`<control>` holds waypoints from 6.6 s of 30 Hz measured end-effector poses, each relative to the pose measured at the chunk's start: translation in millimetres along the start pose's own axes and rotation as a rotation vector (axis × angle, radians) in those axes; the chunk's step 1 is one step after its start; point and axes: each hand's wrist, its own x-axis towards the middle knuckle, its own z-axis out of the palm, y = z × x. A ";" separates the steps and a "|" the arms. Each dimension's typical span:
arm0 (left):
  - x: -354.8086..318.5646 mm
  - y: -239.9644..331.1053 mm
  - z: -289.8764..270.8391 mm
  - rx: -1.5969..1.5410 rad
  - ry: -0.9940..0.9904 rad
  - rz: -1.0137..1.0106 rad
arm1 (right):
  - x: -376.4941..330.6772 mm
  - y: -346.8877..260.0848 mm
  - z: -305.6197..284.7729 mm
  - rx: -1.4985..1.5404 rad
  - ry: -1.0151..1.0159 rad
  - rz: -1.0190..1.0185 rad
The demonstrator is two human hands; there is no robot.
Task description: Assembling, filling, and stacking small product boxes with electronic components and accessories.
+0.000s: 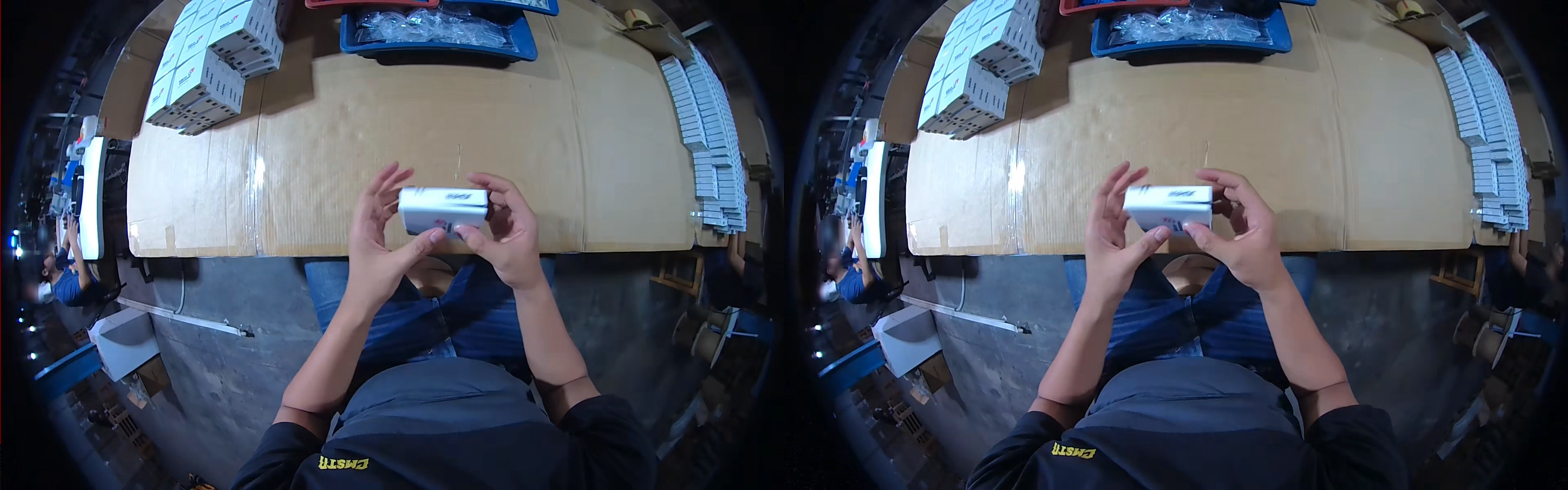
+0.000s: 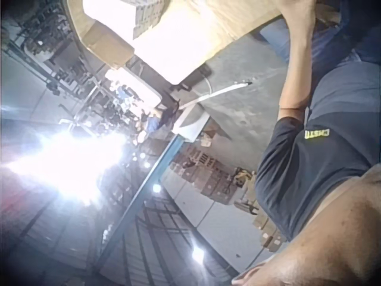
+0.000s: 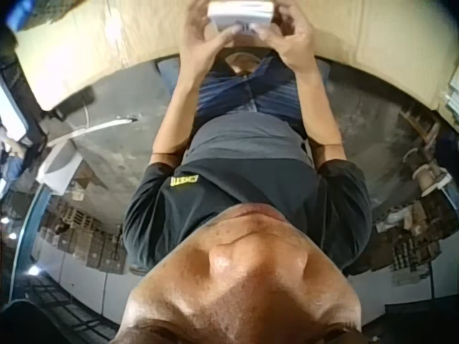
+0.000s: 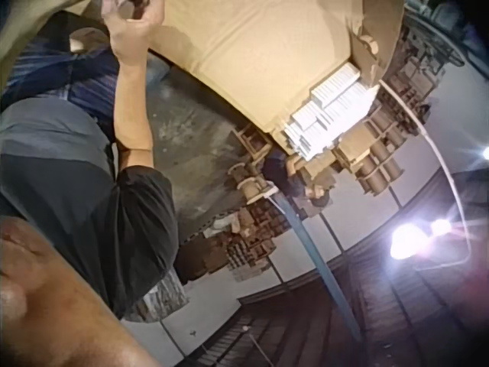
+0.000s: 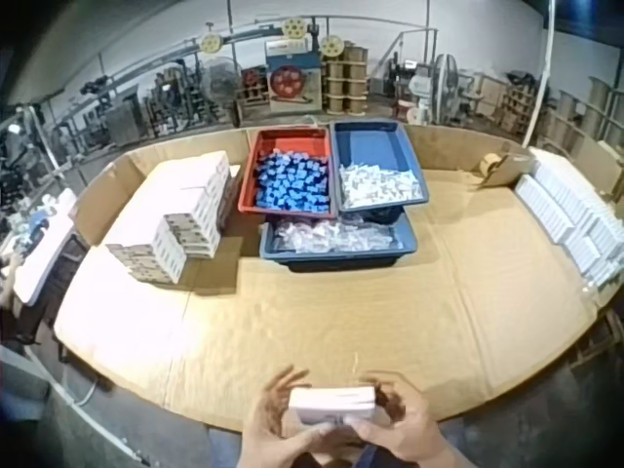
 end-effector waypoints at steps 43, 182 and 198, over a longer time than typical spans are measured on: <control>-16.5 3.2 -17.5 -0.225 -0.268 0.017 | -3.5 -18.9 -1.4 -0.035 -0.215 -0.175; 3.5 -68.3 92.0 1.110 -0.219 0.381 | 82.8 -100.9 -620.4 -0.926 1.393 -0.227; 8.7 -72.8 97.2 1.201 -0.232 0.311 | 139.3 -111.3 -739.7 -0.837 1.384 0.015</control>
